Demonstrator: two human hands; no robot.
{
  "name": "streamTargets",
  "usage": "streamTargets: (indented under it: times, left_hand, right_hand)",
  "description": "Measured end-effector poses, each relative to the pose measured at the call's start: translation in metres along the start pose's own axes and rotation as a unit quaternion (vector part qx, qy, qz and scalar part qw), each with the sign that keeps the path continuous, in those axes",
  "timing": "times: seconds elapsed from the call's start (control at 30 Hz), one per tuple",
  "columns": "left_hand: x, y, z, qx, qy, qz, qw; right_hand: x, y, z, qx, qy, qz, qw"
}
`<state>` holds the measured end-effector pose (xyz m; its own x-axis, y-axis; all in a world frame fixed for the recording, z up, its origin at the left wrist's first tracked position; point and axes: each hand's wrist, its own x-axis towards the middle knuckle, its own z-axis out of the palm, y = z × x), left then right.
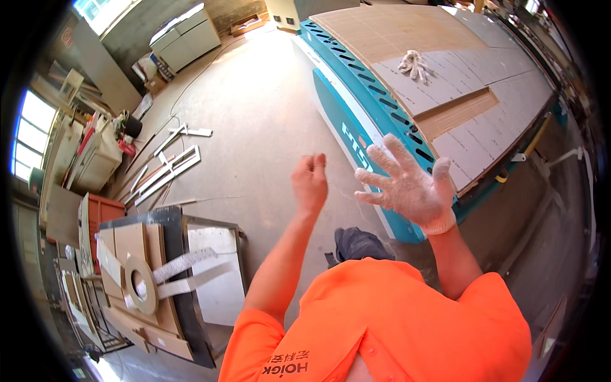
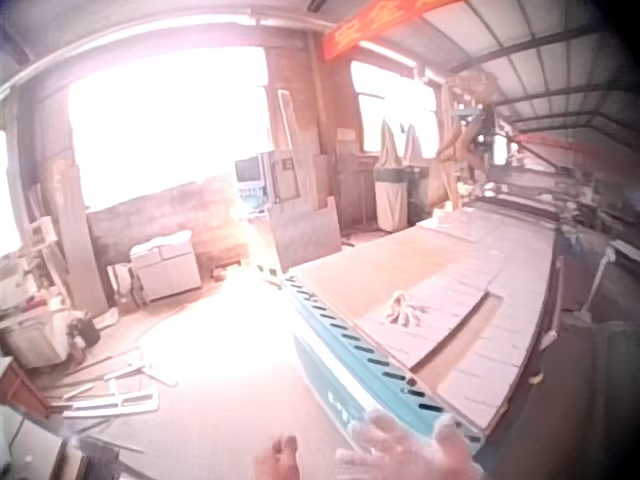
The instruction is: The person moves between different workstations in a workshop, handling several labeled wood panels by hand while wearing gloves. They pick up a panel from a large CNC table, carry it to a separate table, set it down alongside another panel, and luego return to pick up another panel from the CNC table.
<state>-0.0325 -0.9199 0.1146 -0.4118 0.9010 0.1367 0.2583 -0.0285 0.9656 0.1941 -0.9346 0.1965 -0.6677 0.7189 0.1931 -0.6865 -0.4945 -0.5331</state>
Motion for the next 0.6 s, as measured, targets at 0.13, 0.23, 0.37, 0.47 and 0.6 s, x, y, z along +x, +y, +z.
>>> streamTargets:
  times: [0.13, 0.23, 0.37, 0.47, 0.6]
  left_hand:
    - [0.135, -0.028, -0.027, 0.181, -0.145, 0.052, 0.971]
    - [0.215, -0.037, -0.018, 0.123, -0.124, 0.222, 0.959]
    - [0.308, -0.011, -0.009, 0.098, -0.248, 0.224, 0.937]
    - [0.395, -0.012, -0.01, 0.094, -0.204, 0.248, 0.942]
    - [0.532, -0.047, -0.019, -0.002, -0.21, 0.317, 0.925]
  right_hand:
    - [0.095, -0.012, -0.068, -0.025, 0.064, -0.063, 0.996]
    - [0.197, -0.015, -0.105, -0.011, 0.027, -0.092, 0.995]
    - [0.34, -0.023, -0.121, 0.002, 0.013, -0.061, 0.998]
    - [0.447, -0.039, -0.124, -0.033, -0.01, -0.018, 0.999]
    - [0.569, -0.051, -0.157, 0.002, -0.034, -0.016, 0.999]
